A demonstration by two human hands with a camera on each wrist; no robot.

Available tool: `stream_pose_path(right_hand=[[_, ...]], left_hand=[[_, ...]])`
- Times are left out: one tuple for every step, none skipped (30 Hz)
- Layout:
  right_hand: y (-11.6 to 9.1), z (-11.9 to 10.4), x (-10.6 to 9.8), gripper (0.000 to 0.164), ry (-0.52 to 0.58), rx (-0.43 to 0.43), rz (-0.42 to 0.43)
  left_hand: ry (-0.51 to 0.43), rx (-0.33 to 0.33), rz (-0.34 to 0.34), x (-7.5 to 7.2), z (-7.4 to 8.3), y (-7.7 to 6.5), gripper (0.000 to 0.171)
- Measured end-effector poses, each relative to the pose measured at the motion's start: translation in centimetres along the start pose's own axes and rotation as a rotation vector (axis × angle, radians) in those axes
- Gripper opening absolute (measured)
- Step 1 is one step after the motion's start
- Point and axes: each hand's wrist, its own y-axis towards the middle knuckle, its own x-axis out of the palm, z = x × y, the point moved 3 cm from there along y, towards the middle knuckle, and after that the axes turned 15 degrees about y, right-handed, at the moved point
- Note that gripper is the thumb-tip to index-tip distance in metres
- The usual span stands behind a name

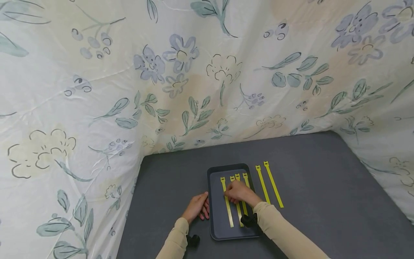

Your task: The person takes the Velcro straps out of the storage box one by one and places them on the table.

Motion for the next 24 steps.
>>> stream_pose_path(right_hand=[[0.0,-0.1,0.1,0.018,-0.028,-0.012,0.012],[0.0,-0.1,0.3,0.023,-0.081,-0.029,0.029],[0.1,-0.2,0.5,0.028,-0.135,-0.044,0.054],[0.1,-0.2,0.7,0.033,-0.195,-0.064,0.08],[0.2,-0.4,0.9,0.037,-0.25,-0.072,0.11],[0.2,-0.5,1.1,0.041,-0.312,-0.081,0.14],[0.2,-0.7,1.3,0.044,-0.364,-0.084,0.17],[0.2,-0.8,1.5,0.045,-0.417,-0.083,0.194],[0.2,-1.0,1.7,0.043,-0.456,-0.08,0.212],[0.2,-1.2,1.9,0.04,-0.489,-0.068,0.219],[0.3,-1.3,2.1,0.037,-0.514,-0.058,0.225],[0.4,-1.4,2.3,0.033,-0.54,-0.05,0.229],[0.5,-1.4,2.5,0.03,-0.557,-0.04,0.233],[0.5,-1.4,2.7,0.028,-0.57,-0.032,0.233],[0.6,-1.4,2.8,0.026,-0.576,-0.025,0.234],[0.7,-1.4,3.0,0.024,-0.576,-0.019,0.234],[0.7,-1.4,3.1,0.023,-0.576,-0.024,0.239],[0.8,-1.5,3.1,0.021,-0.571,-0.025,0.241],[0.8,-1.5,3.2,0.02,-0.566,-0.028,0.241],[0.8,-1.5,3.3,0.02,-0.563,-0.034,0.24],[0.7,-1.5,3.3,0.02,-0.561,-0.041,0.24],[0.7,-1.5,3.4,0.021,-0.555,-0.045,0.238],[0.7,-1.5,3.4,0.022,-0.549,-0.048,0.235],[0.7,-1.5,3.4,0.024,-0.544,-0.048,0.23]], left_hand=[[-0.001,0.0,-0.001,0.0,0.0,0.0,0.055],[-0.001,-0.002,-0.001,0.0,0.0,0.0,0.055],[-0.001,0.0,0.0,0.0,-0.1,0.0,0.055],[0.0,0.0,0.0,0.0,-0.1,0.0,0.056],[0.001,0.001,0.0,0.0,-0.1,0.0,0.056],[0.001,0.001,0.0,0.0,-0.1,0.0,0.056],[0.0,0.002,0.001,0.0,-0.1,0.0,0.056],[-0.001,0.002,0.001,0.0,-0.1,0.0,0.057],[-0.003,0.003,0.001,0.0,-0.1,0.0,0.057],[-0.004,0.003,0.002,0.0,-0.1,0.0,0.057],[-0.005,0.004,0.002,0.0,-0.1,0.0,0.057],[-0.008,0.005,0.002,0.0,-0.1,0.1,0.057],[-0.01,0.005,0.001,0.0,-0.1,0.1,0.057],[-0.011,0.004,0.001,0.1,0.0,0.1,0.057],[-0.013,0.003,0.0,0.1,0.0,0.1,0.057],[-0.014,0.001,-0.001,0.1,0.0,0.1,0.056],[-0.016,-0.002,-0.003,0.0,0.0,0.1,0.056],[-0.017,-0.004,-0.004,0.0,0.1,0.0,0.056],[-0.016,0.0,-0.003,0.0,0.1,0.0,0.056],[-0.015,-0.002,-0.003,0.0,0.1,0.0,0.056],[-0.015,-0.002,-0.003,0.0,0.1,0.0,0.056],[-0.014,-0.002,-0.003,0.0,0.1,0.0,0.055],[-0.013,-0.002,-0.002,0.0,0.0,0.0,0.056],[-0.013,-0.001,0.0,0.0,0.0,-0.1,0.056]])
